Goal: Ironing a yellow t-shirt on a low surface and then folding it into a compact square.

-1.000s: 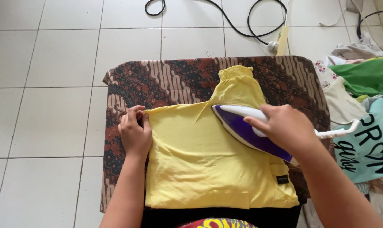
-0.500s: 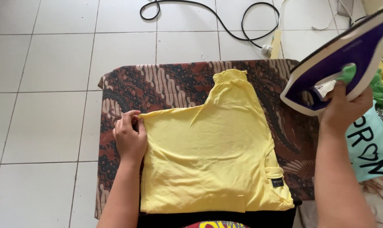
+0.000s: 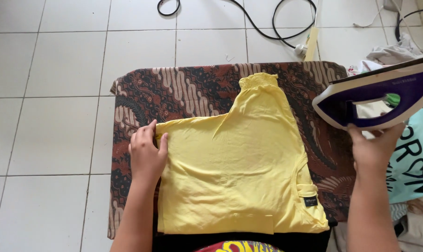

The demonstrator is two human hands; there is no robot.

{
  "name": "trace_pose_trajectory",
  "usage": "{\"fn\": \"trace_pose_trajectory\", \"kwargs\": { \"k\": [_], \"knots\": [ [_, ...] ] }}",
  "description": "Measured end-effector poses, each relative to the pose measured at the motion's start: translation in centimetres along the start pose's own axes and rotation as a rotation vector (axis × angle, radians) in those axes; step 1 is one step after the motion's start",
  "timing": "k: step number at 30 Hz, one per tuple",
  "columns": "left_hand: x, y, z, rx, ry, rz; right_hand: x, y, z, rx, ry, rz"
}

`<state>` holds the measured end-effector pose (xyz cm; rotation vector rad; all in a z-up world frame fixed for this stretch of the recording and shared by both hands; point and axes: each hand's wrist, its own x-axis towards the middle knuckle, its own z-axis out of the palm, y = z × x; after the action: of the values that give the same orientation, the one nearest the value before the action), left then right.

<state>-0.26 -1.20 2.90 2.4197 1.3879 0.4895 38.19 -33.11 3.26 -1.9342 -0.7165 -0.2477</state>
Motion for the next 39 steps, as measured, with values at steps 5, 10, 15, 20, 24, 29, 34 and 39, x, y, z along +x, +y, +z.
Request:
{"fn": "trace_pose_trajectory", "kwargs": {
  "k": [5, 10, 15, 20, 24, 29, 34, 39],
  "knots": [
    [-1.4, 1.1, -2.6, 0.094, -0.206, -0.258, -4.8, -4.3, -1.1, -0.224, -0.101, 0.192],
    [-2.1, 0.8, -2.2, 0.020, -0.259, -0.345, -3.4, -6.5, 3.3, -0.359, -0.485, 0.441],
    [-2.8, 0.5, -1.4, -0.020, -0.262, -0.348, -1.6, -8.5, 6.7, -0.541, -0.710, 0.494],
    [-3.9, 2.4, -4.7, -0.652, -0.106, -0.328, -0.7, -10.0, 5.7, -0.123, -0.749, 0.437],
    [-4.8, 1.7, -6.5, -1.184, -0.141, -0.297, 0.9, -6.5, 2.7, 0.663, -0.768, 0.779],
    [-0.7, 4.2, -10.5, -1.273, -0.113, -0.303, 5.2, -9.0, 1.8, 1.009, -0.661, 0.602],
    [5.2, 4.6, -6.2, -0.868, -0.170, -0.256, 7.2, -10.4, 6.2, 0.554, -0.510, 0.586],
    [2.3, 3.7, -5.4, -0.239, -0.381, -0.264, 2.2, -12.7, 4.6, -0.180, -0.573, 0.389]
  ]
}}
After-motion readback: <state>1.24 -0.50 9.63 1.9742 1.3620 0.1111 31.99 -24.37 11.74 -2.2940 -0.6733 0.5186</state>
